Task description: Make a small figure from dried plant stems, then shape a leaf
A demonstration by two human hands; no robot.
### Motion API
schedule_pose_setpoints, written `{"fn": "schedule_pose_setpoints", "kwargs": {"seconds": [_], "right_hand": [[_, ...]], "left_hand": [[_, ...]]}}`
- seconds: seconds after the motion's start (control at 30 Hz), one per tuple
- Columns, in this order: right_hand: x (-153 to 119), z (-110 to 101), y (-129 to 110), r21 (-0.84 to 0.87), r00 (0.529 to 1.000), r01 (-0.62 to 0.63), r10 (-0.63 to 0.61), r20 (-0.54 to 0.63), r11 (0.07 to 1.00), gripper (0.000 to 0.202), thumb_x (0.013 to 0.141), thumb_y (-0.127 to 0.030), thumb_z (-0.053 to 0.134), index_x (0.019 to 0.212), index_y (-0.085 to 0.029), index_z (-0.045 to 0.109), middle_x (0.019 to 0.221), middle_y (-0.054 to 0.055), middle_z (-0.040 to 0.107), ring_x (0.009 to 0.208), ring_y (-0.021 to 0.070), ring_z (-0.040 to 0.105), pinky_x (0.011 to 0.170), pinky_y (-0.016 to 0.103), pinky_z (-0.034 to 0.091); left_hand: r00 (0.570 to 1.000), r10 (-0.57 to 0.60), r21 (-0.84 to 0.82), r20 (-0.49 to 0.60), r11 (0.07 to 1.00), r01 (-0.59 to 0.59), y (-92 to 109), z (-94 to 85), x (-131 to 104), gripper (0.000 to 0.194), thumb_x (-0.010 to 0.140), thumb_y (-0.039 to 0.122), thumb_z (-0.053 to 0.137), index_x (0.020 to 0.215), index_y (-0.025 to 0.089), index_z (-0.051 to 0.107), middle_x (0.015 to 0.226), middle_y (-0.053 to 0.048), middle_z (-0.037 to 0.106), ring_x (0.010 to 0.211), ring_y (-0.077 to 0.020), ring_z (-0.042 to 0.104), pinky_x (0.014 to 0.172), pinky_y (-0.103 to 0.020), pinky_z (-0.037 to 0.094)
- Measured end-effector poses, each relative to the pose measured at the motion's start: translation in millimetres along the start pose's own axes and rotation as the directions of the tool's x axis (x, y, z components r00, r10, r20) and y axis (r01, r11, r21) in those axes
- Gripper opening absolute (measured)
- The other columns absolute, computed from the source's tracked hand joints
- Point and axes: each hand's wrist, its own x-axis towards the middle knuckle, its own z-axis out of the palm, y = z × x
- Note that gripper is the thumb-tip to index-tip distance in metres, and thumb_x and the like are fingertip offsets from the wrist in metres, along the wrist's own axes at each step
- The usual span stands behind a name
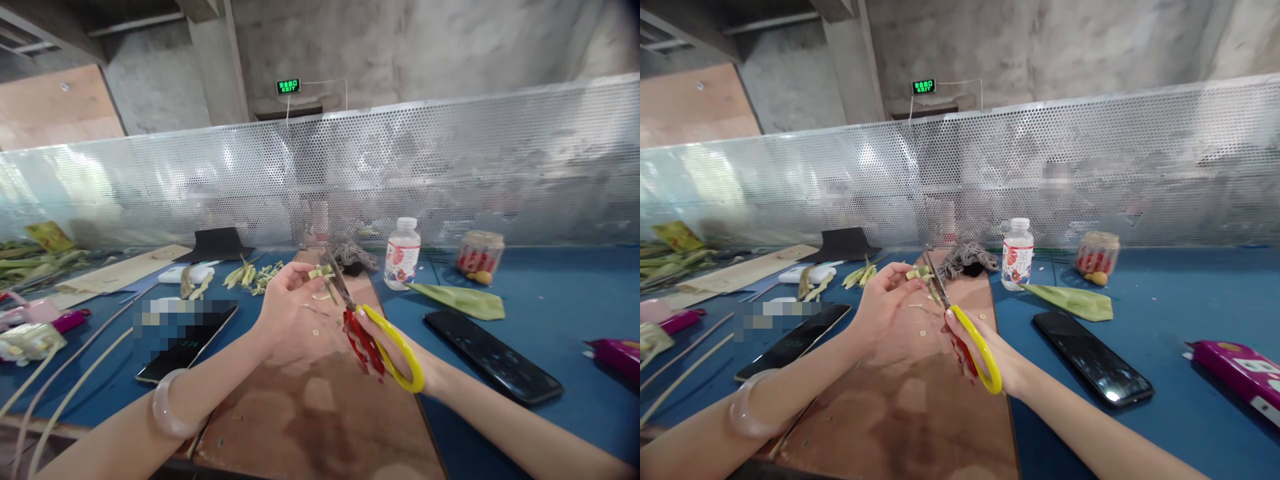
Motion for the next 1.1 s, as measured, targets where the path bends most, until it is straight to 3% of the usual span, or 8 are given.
{"fn": "schedule_pose_setpoints", "kwargs": {"seconds": [0.27,0.67,0.9,1.1], "right_hand": [[2,-4,3,0.005,0.996,0.007,-0.006,-0.094,1.000,0.042,0.072,-0.060,0.062,0.091,-0.022,0.057,0.067,-0.004,0.057,0.046,0.0063,0.051,0.038,0.016,0.041],[3,0,1,-0.017,1.000,0.017,-0.017,0.015,1.000,0.047,0.079,-0.066,0.049,0.077,-0.019,0.054,0.047,-0.007,0.042,0.034,0.0054,0.036,0.032,0.017,0.035],[-1,2,-5,-0.012,0.997,-0.042,0.043,0.066,0.999,0.050,0.079,-0.069,0.044,0.073,-0.020,0.050,0.043,-0.008,0.039,0.028,0.0053,0.032,0.026,0.017,0.029],[-2,3,-7,-0.023,0.995,-0.098,0.098,0.022,0.995,0.046,0.080,-0.065,0.045,0.071,-0.020,0.051,0.041,-0.008,0.039,0.027,0.0060,0.030,0.023,0.016,0.030]], "left_hand": [[1.000,-0.025,-0.039,0.013,0.999,0.026,-2,-1.4,0,0.026,0.067,0.023,0.076,0.087,0.019,0.060,0.077,0.002,0.065,0.071,-0.0104,0.062,0.072,-0.025,0.048],[1.000,-0.019,-0.061,-0.002,0.998,0.018,2,1.3,-1,0.023,0.068,0.021,0.074,0.086,0.019,0.060,0.075,0.002,0.066,0.070,-0.0098,0.062,0.069,-0.022,0.050],[0.999,0.025,0.043,-0.041,0.999,-0.023,3,1.2,-1,0.022,0.068,0.022,0.074,0.086,0.019,0.061,0.078,0.001,0.065,0.072,-0.0101,0.060,0.068,-0.023,0.049],[0.997,0.050,0.063,-0.051,0.997,-0.047,4,2.2,-1,0.022,0.069,0.023,0.073,0.087,0.019,0.061,0.083,-0.001,0.066,0.079,-0.0132,0.062,0.074,-0.027,0.050]]}}
